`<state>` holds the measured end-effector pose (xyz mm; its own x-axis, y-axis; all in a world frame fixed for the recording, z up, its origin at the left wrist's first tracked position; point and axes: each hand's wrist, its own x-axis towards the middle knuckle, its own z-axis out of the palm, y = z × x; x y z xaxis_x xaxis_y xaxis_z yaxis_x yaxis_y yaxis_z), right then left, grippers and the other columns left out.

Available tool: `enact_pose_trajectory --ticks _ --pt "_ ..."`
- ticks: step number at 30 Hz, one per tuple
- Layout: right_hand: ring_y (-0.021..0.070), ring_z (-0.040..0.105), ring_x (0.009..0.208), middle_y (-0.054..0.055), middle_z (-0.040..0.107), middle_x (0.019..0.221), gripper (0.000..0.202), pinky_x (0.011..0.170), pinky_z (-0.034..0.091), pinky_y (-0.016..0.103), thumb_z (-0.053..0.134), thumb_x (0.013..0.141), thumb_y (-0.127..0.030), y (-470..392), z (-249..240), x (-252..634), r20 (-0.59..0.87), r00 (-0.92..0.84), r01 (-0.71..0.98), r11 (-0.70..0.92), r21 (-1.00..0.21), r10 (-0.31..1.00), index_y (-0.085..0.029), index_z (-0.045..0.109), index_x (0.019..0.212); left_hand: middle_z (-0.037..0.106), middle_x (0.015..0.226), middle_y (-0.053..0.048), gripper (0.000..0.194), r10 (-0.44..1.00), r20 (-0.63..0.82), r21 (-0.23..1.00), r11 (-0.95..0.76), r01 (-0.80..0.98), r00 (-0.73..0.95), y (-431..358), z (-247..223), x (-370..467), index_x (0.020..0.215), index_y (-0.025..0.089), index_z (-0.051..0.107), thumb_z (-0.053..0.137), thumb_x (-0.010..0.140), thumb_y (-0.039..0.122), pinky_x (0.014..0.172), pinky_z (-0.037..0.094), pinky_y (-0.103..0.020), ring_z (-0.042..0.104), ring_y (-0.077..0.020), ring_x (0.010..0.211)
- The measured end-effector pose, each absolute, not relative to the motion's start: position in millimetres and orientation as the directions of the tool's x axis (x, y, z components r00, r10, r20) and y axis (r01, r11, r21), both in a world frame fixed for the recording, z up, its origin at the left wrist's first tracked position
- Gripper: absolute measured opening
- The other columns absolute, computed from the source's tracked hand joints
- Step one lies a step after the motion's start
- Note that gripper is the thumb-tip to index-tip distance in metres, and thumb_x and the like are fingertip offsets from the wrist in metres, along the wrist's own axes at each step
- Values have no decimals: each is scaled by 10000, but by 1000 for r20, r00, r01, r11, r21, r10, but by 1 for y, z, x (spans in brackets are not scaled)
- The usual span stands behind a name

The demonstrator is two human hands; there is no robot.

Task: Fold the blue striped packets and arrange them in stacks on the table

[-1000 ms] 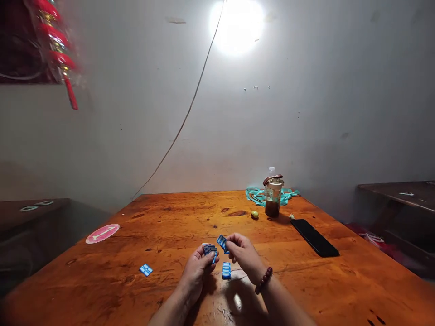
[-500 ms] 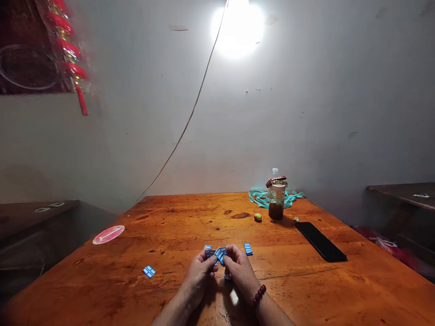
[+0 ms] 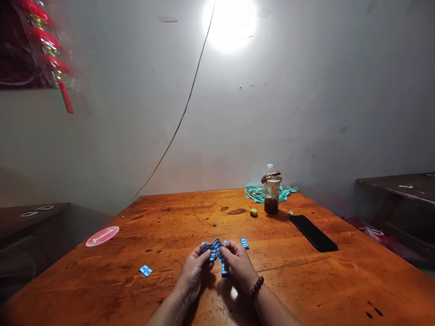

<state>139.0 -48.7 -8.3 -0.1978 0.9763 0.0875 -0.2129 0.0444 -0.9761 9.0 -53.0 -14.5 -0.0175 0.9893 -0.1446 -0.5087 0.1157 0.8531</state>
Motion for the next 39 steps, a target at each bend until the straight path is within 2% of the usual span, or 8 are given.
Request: enact_pose_trajectory --ticks 3,7,14,18,24,30,33,39 --pt "35 346 342 -84 410 472 311 342 261 165 547 681 -455 -52 -12 132 117 -245 -147 82 -986 962 -173 427 623 588 634 35 226 988 -142 870 97 -483 -57 -53 -15 9 752 157 561 693 570 178 466 387 -128 495 -33 489" --pt "37 344 320 -87 418 448 330 319 242 161 545 670 -479 -52 -16 129 89 -211 -108 67 -992 973 -180 411 626 589 631 39 247 989 -130 872 83 -483 -65 -54 -14 10 733 161 565 715 539 180 475 383 -125 498 -39 510" --pt "33 345 341 -83 432 457 339 337 245 160 610 599 -463 -45 -19 133 16 -147 -208 -15 -978 989 -174 435 628 620 677 -6 166 986 -146 798 167 -579 83 -60 -7 12 749 148 595 658 638 255 559 434 -168 545 -73 585" --pt "26 325 344 -80 439 462 330 334 221 158 640 580 -428 -44 -19 134 9 -137 -284 -31 -958 991 -169 439 621 639 741 -35 164 984 -160 803 179 -568 84 -59 -6 11 790 134 604 651 649 205 602 453 -186 562 -84 628" --pt "16 281 301 -99 412 425 309 305 169 154 630 609 -411 -44 -19 133 -10 -182 -334 -71 -940 983 -179 429 639 615 673 1 189 986 -166 854 147 -500 7 -55 -11 9 751 132 599 696 604 202 486 418 -125 525 -44 532" --pt "9 266 289 -101 408 422 306 295 148 149 619 632 -410 -44 -21 135 -18 -214 -368 -97 -925 977 -181 417 651 611 672 7 211 988 -154 859 129 -495 -9 -56 -10 10 751 138 581 707 593 200 470 418 -118 530 -44 527" --pt "10 267 290 -102 401 420 302 293 156 146 610 642 -410 -44 -21 136 -19 -213 -364 -97 -926 977 -182 412 659 617 683 -14 173 987 -154 832 155 -533 46 -58 -8 10 774 126 587 663 650 221 500 437 -134 545 -56 553" --pt "9 290 320 -96 407 453 295 310 198 140 620 633 -397 -44 -18 137 -18 -158 -345 -72 -936 987 -173 430 662 640 761 -47 99 982 -165 741 184 -646 89 -61 -4 10 790 124 578 595 698 159 608 490 -223 589 -112 658"
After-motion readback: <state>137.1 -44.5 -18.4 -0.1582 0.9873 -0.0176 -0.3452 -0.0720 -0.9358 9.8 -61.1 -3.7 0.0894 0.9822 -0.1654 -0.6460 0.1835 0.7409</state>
